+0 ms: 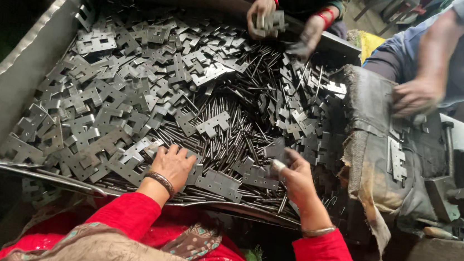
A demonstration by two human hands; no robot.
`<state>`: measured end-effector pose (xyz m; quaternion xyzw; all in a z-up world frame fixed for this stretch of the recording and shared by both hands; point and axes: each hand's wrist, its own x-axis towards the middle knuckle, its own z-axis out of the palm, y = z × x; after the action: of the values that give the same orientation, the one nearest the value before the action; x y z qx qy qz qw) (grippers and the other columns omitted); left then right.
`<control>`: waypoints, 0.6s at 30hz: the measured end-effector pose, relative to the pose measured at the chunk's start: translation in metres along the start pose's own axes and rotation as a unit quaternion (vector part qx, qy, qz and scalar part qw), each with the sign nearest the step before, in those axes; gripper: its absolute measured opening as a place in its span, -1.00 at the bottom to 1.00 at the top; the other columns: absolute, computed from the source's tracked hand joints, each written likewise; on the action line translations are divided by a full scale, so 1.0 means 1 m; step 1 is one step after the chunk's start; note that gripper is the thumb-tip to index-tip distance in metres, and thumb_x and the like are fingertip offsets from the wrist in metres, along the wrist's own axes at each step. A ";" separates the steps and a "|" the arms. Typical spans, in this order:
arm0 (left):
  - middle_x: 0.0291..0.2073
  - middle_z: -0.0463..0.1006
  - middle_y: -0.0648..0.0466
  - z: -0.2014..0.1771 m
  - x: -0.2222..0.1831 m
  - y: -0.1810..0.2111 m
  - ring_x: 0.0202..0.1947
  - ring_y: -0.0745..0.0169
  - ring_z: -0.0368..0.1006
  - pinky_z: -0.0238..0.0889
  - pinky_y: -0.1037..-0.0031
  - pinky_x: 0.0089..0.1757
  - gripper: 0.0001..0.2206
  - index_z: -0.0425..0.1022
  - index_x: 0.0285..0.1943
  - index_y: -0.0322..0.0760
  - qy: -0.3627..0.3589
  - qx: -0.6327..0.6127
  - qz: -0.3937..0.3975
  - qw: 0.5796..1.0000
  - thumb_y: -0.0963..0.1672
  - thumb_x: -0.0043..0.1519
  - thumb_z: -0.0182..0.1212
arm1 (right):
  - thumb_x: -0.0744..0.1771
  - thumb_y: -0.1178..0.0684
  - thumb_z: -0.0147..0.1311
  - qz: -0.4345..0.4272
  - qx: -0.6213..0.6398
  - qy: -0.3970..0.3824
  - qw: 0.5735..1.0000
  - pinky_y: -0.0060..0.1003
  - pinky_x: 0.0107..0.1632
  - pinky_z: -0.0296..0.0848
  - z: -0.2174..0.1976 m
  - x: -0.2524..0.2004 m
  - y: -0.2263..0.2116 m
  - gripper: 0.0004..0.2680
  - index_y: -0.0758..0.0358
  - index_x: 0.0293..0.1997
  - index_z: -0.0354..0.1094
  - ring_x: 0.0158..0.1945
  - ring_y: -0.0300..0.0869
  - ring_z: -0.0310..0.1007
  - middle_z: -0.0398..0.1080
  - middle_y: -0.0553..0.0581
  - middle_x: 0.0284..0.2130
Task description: The person picks up and sorts metal parts from a large bin, placing some into a smaller container and others onto a workspace.
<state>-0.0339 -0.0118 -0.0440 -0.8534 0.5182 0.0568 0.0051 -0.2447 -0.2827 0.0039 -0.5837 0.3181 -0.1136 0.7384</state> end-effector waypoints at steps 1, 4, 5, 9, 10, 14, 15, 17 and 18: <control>-0.06 0.51 0.12 0.000 0.003 -0.002 0.08 0.08 0.38 0.25 0.12 -0.01 -0.79 0.46 0.03 0.02 0.002 0.000 0.000 1.000 -0.12 0.22 0.11 | 0.30 0.28 0.10 -0.124 -0.152 0.056 0.979 -0.19 -0.12 0.59 0.002 0.011 0.004 -0.66 0.41 0.23 0.28 -0.17 -0.14 0.59 0.56 0.14 -0.17; -0.08 0.53 0.11 0.000 0.009 -0.008 0.00 0.05 0.43 0.28 0.14 -0.02 -0.76 0.45 0.06 0.02 -0.010 0.014 0.014 1.000 -0.13 0.20 0.12 | 0.31 0.26 0.07 -0.262 -0.440 0.138 0.848 -0.09 -0.10 0.57 0.018 0.042 0.025 -0.68 0.30 0.21 0.33 -0.17 0.05 0.59 0.56 0.25 -0.17; -0.11 0.54 0.10 -0.002 0.011 -0.009 -0.01 0.04 0.44 0.30 0.16 -0.04 -0.75 0.45 0.07 -0.01 -0.006 0.014 0.033 0.999 -0.13 0.21 0.12 | 0.32 0.25 0.00 -0.276 -0.570 0.158 0.757 -0.03 -0.10 0.54 0.026 0.051 0.033 -0.70 0.22 0.20 0.37 -0.17 0.15 0.57 0.56 0.29 -0.16; -0.21 0.56 0.09 -0.020 0.011 -0.015 -0.12 0.00 0.49 0.37 0.19 -0.17 -0.76 0.51 0.01 -0.02 0.098 -0.013 0.050 0.994 -0.16 0.16 0.14 | 0.25 0.17 0.08 -0.237 -0.676 0.131 0.686 0.04 -0.07 0.51 0.049 0.079 0.046 -0.62 0.21 0.23 0.34 -0.16 0.19 0.54 0.54 0.29 -0.25; -0.21 0.56 0.09 -0.027 0.007 -0.019 -0.12 0.00 0.49 0.37 0.19 -0.17 -0.76 0.51 0.01 -0.02 0.097 -0.014 0.045 0.994 -0.16 0.16 0.14 | 0.24 0.12 0.13 -0.220 -0.669 0.143 0.695 0.04 -0.07 0.51 0.049 0.079 0.046 -0.64 0.14 0.18 0.38 -0.15 0.19 0.54 0.54 0.29 -0.24; -0.17 0.57 0.03 -0.064 0.001 -0.040 -0.21 -0.02 0.55 0.43 0.25 -0.20 -0.93 0.56 -0.17 -0.11 0.136 -0.096 -0.008 0.986 -0.16 0.24 0.17 | 0.24 0.03 0.22 -0.135 -0.685 0.127 0.704 0.05 -0.07 0.50 0.049 0.081 0.033 -0.63 0.08 0.19 0.38 -0.12 0.20 0.53 0.53 0.32 -0.24; -0.19 0.59 0.00 -0.073 -0.003 -0.043 -0.27 -0.05 0.58 0.45 0.25 -0.24 -0.94 0.57 -0.17 -0.16 0.180 -0.192 -0.041 0.964 -0.18 0.26 0.21 | 0.24 0.03 0.22 -0.133 -0.685 0.127 0.704 0.05 -0.07 0.50 0.049 0.080 0.031 -0.63 0.08 0.19 0.38 -0.12 0.20 0.53 0.53 0.32 -0.24; -0.27 0.63 0.00 -0.087 -0.006 -0.041 -0.34 0.00 0.60 0.46 0.30 -0.29 -0.93 0.59 -0.17 -0.19 0.261 -0.383 -0.114 0.879 -0.20 0.21 0.31 | 0.18 0.04 0.28 -0.123 -0.657 0.100 0.737 0.05 -0.05 0.48 0.048 0.079 0.025 -0.59 0.12 0.15 0.38 -0.11 0.23 0.51 0.51 0.36 -0.21; -0.35 0.67 0.00 -0.090 -0.009 -0.040 -0.40 0.06 0.62 0.48 0.36 -0.34 -0.87 0.60 -0.16 -0.22 0.325 -0.552 -0.182 0.746 -0.23 0.16 0.42 | 0.18 0.04 0.28 -0.124 -0.657 0.099 0.737 0.05 -0.05 0.48 0.050 0.078 0.027 -0.59 0.12 0.15 0.38 -0.11 0.23 0.51 0.51 0.36 -0.21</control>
<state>0.0058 0.0083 0.0448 -0.7523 0.2016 0.0498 -0.6252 -0.1598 -0.2778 -0.0418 -0.9434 0.3101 -0.0239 0.1155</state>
